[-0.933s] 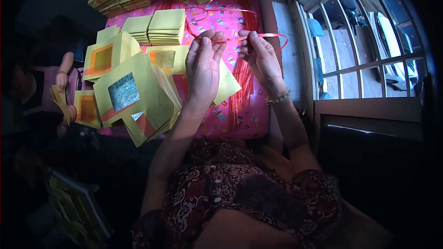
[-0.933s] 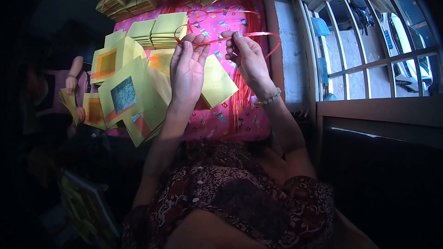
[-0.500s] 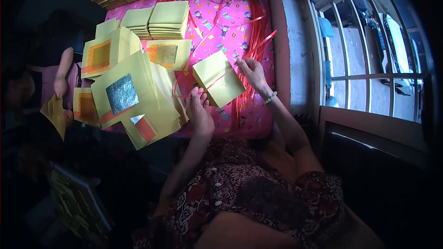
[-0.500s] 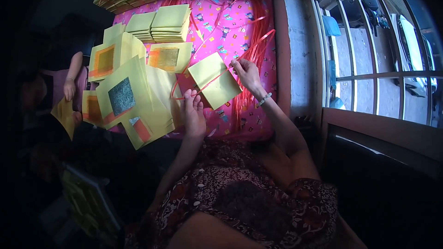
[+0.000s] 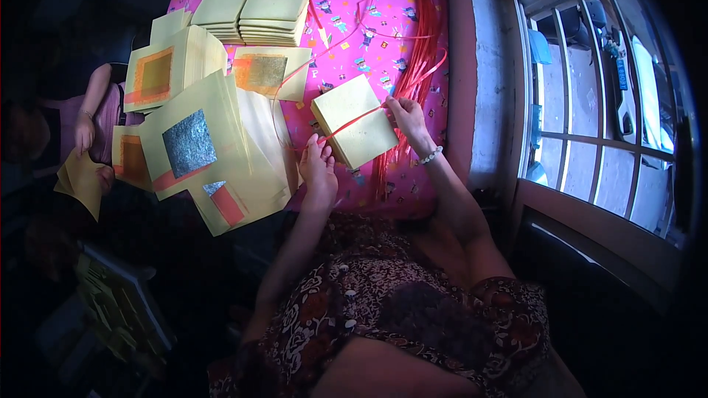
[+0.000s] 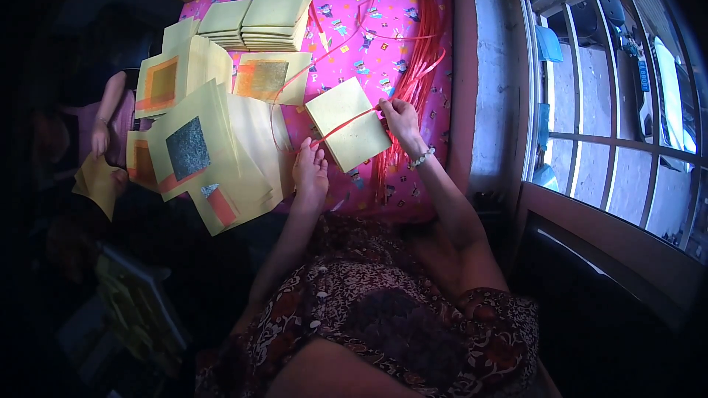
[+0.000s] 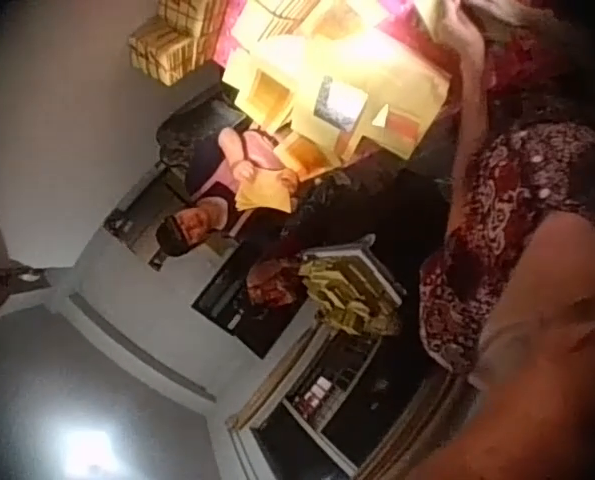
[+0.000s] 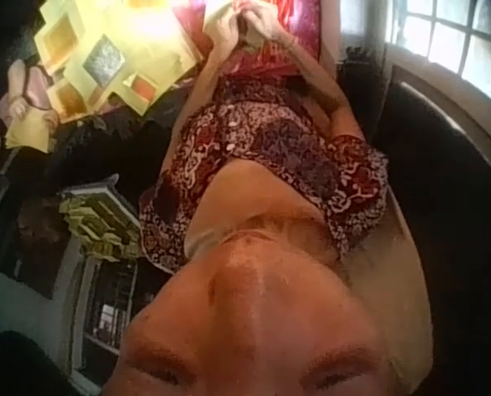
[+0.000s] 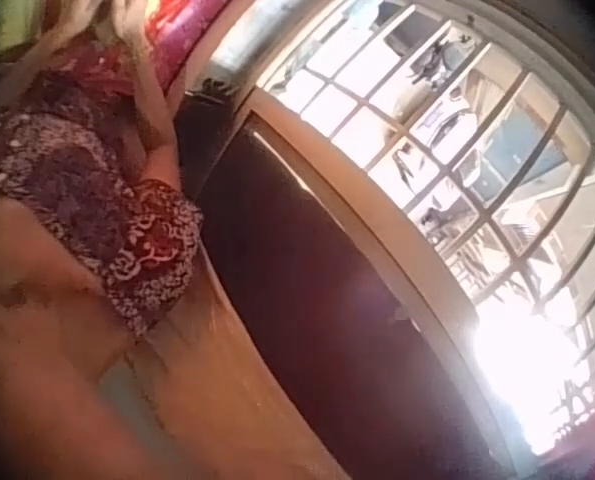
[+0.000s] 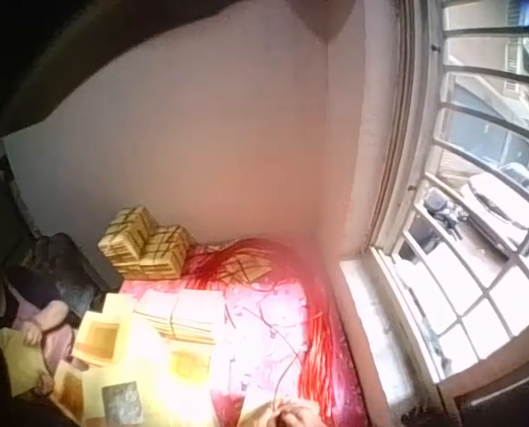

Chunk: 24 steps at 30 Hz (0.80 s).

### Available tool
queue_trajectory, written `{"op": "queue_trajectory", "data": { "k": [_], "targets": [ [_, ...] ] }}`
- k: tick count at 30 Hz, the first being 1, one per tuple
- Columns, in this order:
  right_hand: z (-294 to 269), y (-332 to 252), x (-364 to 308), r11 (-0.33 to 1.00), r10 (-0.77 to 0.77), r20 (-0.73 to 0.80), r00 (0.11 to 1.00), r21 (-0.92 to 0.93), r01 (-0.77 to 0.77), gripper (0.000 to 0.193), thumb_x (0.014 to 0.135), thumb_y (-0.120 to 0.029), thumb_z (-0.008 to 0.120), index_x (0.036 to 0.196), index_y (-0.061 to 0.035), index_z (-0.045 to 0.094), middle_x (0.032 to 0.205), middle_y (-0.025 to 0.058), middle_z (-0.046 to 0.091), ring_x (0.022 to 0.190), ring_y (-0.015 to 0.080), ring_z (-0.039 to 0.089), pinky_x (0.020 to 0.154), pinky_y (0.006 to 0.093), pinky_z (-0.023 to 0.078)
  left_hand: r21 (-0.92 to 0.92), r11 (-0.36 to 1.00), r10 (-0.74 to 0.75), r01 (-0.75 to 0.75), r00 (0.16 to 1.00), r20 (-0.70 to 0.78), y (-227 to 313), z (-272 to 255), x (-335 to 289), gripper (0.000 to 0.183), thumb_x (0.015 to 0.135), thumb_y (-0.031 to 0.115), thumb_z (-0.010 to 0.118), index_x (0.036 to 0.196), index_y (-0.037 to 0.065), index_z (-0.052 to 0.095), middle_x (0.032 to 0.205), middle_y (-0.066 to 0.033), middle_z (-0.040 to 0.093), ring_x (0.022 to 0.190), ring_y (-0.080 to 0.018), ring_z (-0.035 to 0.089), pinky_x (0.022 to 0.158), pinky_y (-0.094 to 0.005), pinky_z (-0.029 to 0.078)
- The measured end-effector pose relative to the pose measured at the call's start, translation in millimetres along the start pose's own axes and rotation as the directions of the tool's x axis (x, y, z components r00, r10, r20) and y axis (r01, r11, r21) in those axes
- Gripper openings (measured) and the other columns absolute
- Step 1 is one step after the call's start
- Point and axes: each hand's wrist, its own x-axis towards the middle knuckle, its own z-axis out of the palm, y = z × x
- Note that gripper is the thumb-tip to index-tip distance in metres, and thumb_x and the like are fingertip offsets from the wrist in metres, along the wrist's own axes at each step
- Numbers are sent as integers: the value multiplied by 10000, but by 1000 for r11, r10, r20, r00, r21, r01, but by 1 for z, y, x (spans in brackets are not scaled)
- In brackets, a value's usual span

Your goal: Folding and stacking sheets of joss paper and bundling them with plastic straps.

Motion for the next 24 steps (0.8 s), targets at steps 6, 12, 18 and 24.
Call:
{"op": "queue_trajectory", "data": {
  "k": [6, 12, 18, 24],
  "targets": [
    [-3, 5, 7, 993, 118, 90, 989, -13, -118, 341, 951, -352, 617, 948, -19, 689, 776, 28, 654, 671, 102, 621, 621, 259, 519, 1, 999, -52, 52, 999, 3, -16, -10, 29, 276, 974, 311, 578, 1201, 163, 627, 1017, 49, 638, 831, -65, 527, 712, -237, 389],
    [18, 20, 26, 973, 224, 99, 969, 23, -228, 330, 934, -279, 653, 950, 50, 681, 795, 85, 701, 639, 149, 676, 576, 267, 554, -1, 973, 231, -232, 969, -87, -48, -17, 80, 239, 989, 194, 571, 1099, 7, 670, 1041, -44, 684, 940, -137, 638, 819, -261, 500],
    [21, 90, 75, 947, 225, -24, 974, -229, -224, 388, 832, -442, 698, 881, -63, 760, 697, 85, 710, 634, 169, 690, 624, 332, 526, 41, 993, 118, -115, 990, -83, -71, -15, 105, 267, 1001, 227, 545, 1098, 2, 649, 995, -60, 670, 856, -169, 651, 749, -303, 532],
    [30, 101, 70, 889, -51, -130, 990, -457, -15, 375, 844, -453, 661, 975, -115, 756, 755, 129, 710, 716, 260, 705, 669, 371, 531, -1, 995, 97, -97, 993, -64, -80, -14, 112, 260, 983, 230, 579, 1007, -2, 695, 891, -67, 692, 745, -147, 642, 676, -289, 521]
  ]
}}
